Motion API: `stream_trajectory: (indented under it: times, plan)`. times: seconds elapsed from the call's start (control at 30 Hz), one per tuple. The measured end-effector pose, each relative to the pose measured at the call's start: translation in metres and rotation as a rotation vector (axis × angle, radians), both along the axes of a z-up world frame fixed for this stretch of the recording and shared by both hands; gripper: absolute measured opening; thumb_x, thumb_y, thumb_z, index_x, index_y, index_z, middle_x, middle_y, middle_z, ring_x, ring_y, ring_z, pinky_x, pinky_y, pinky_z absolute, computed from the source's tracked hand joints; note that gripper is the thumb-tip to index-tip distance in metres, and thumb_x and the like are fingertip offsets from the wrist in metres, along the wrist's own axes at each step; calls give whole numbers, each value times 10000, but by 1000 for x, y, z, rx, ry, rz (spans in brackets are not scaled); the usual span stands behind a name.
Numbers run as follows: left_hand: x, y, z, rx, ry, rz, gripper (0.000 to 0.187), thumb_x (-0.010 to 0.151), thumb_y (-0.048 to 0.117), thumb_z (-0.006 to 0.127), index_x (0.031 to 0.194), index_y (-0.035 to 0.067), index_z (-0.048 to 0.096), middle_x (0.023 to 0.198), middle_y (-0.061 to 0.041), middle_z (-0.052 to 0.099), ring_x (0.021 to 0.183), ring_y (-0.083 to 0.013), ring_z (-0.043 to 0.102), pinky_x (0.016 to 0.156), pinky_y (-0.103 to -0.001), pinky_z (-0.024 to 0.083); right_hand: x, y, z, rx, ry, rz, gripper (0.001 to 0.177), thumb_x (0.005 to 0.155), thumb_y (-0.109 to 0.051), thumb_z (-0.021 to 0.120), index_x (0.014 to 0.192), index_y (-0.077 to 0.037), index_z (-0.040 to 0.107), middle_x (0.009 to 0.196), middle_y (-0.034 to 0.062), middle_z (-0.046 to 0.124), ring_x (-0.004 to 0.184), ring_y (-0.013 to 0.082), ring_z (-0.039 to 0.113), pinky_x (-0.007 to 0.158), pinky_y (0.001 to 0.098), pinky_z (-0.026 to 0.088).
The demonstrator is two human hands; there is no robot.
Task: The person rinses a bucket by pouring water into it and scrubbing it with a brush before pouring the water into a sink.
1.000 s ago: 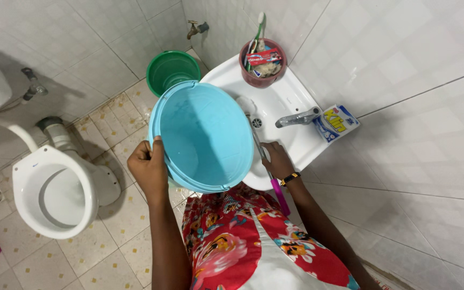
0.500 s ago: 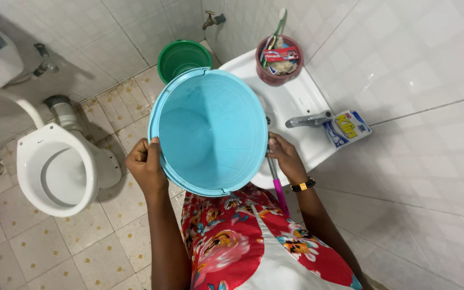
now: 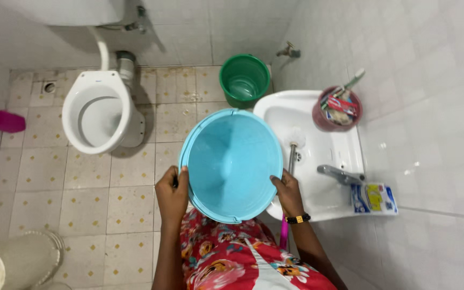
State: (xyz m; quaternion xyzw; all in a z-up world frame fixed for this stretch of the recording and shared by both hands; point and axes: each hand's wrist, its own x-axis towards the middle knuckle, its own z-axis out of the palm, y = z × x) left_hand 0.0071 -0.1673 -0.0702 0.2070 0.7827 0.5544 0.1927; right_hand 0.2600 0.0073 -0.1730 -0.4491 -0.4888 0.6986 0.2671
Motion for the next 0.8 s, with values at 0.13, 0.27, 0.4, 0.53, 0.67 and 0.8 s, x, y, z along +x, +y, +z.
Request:
stream_trajectory:
  times: [0.13,0.27,0.4,0.53,0.67,0.8]
  plan:
    - [15,-31,-1,-337,141,108,395,1017,293,645,769,-1,553,616,-124,539,533,-240,491,550,-414,398,-9,-8,-3,-50,-110,97,412,945,-56,589,1351,16,596,1055,135,750,871,167,722,756,318,614]
    - [27,-45,3,-310,259,158,373,919,325,694,1152,38,647,961,-183,701,775,-317,675,679,-454,525,-12,-19,-3,-26,-41,119,375,965,-65,614,1317,62,641,1018,139,730,842,165,689,725,323,583]
    - [26,-46,-7,-284,-239,126,770,906,341,724,1535,132,333,1322,-203,571,1002,-344,727,817,-460,602,-17,-33,6,31,-78,56,386,944,-74,614,1316,24,631,1010,108,733,846,144,698,726,320,588]
    - [25,-59,-49,-33,-362,11,887,873,187,748,1564,81,202,1393,-230,595,1204,-321,657,957,-421,563,-33,-55,10,176,-186,45,346,987,-95,640,1299,50,681,970,140,720,795,151,613,688,317,501]
    - [3,-99,-75,87,-325,48,850,830,1,649,1574,74,245,1431,-222,563,1255,-326,617,988,-413,526,-72,-86,14,259,-166,73,366,967,-140,606,1298,13,634,980,89,757,844,135,700,733,296,565]
    - [-41,-147,-69,74,-334,153,818,819,-31,634,1558,72,298,1429,-218,575,1268,-318,610,1005,-408,505,-126,-126,16,303,-169,148,377,981,-179,633,1296,27,640,954,98,742,800,141,653,706,315,546]
